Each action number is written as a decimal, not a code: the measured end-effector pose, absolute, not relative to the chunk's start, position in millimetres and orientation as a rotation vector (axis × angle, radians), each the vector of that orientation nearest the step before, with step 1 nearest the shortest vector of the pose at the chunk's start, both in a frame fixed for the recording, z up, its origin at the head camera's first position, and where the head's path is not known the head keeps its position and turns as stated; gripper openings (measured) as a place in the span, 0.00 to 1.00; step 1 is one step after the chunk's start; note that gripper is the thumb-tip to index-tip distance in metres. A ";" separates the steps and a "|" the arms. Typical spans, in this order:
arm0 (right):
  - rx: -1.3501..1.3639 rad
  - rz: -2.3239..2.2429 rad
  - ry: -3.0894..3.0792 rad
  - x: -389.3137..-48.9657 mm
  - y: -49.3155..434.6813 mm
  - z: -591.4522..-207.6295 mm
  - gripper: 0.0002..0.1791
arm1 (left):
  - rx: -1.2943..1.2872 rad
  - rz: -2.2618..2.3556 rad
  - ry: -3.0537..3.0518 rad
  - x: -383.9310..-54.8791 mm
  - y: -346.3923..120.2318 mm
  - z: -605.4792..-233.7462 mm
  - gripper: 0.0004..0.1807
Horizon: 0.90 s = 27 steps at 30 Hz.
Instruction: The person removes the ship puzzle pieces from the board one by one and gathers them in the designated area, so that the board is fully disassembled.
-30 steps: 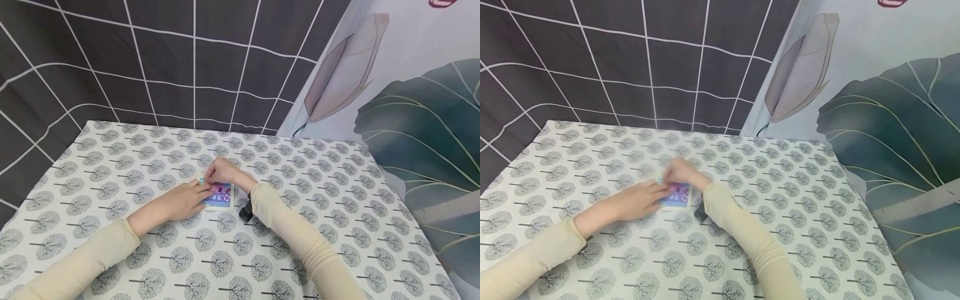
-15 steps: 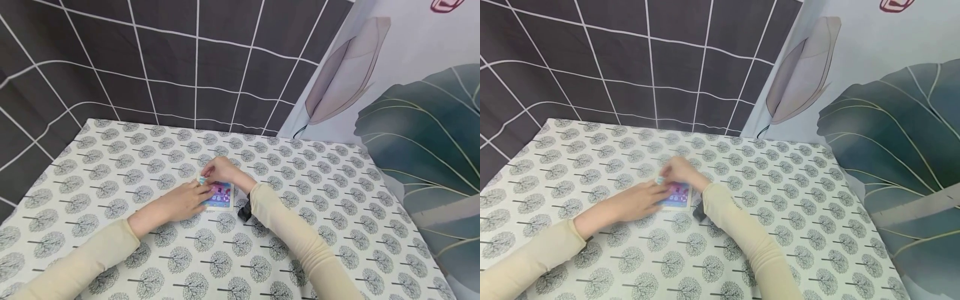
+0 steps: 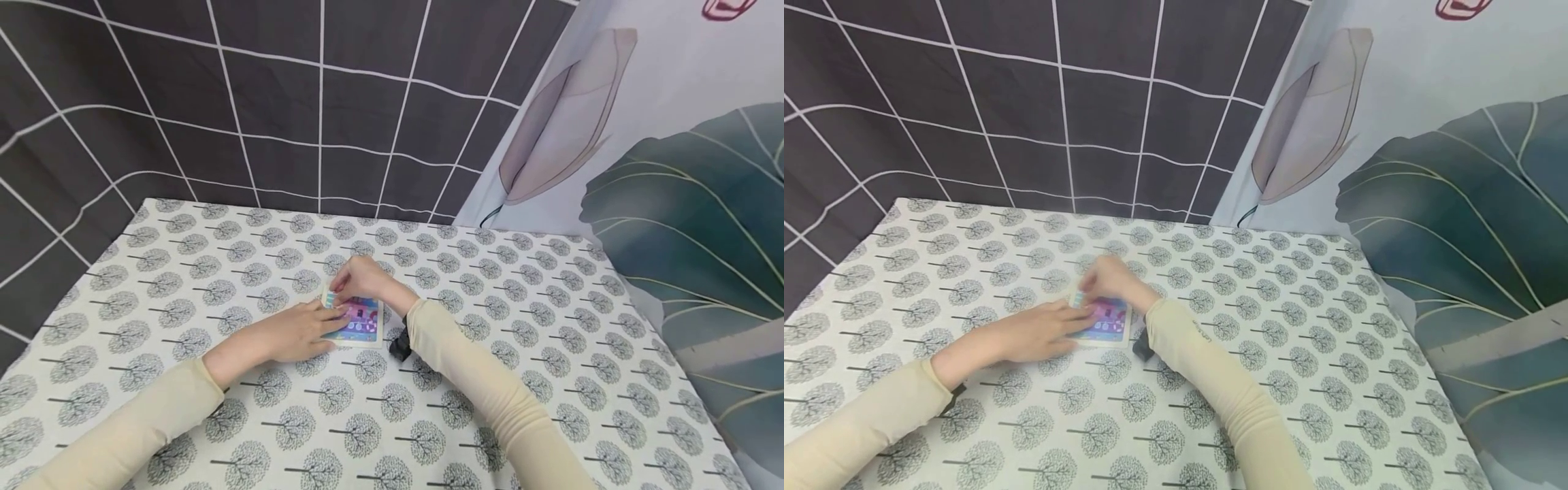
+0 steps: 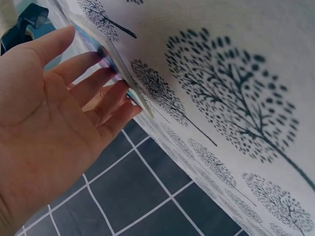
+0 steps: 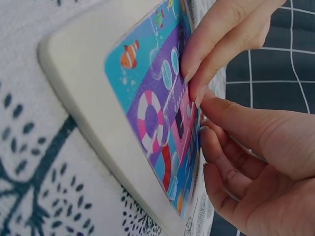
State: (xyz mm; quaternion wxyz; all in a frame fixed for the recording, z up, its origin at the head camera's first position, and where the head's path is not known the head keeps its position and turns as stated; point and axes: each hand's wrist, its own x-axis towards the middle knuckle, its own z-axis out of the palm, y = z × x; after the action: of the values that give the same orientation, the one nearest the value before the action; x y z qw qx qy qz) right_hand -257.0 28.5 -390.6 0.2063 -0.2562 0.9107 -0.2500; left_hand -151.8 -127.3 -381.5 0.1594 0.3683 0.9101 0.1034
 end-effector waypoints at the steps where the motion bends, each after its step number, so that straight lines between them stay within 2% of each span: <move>1: -0.711 -0.693 2.537 -256.8 27.8 -390.8 0.16 | 1.055 0.298 2.602 -151.6 -127.5 -381.6 0.29; 15: -0.681 -0.560 2.540 -255.6 14.3 -384.5 0.15 | 1.034 0.449 2.486 -157.5 -131.9 -384.7 0.32; 22: -0.700 -0.526 2.538 -254.0 15.3 -380.9 0.06 | 0.946 0.563 2.438 -165.4 -136.7 -385.3 0.31; 27: -0.704 -0.577 2.550 -252.4 17.0 -381.4 0.09 | 0.941 0.558 2.433 -164.9 -137.4 -383.8 0.31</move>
State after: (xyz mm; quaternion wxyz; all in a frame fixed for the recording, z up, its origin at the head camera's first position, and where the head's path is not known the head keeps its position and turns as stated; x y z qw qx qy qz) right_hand -252.4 17.0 -381.4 0.2152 -0.2539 0.9198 -0.2079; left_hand -164.9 -137.4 -383.8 0.2347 0.3427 0.8866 0.2034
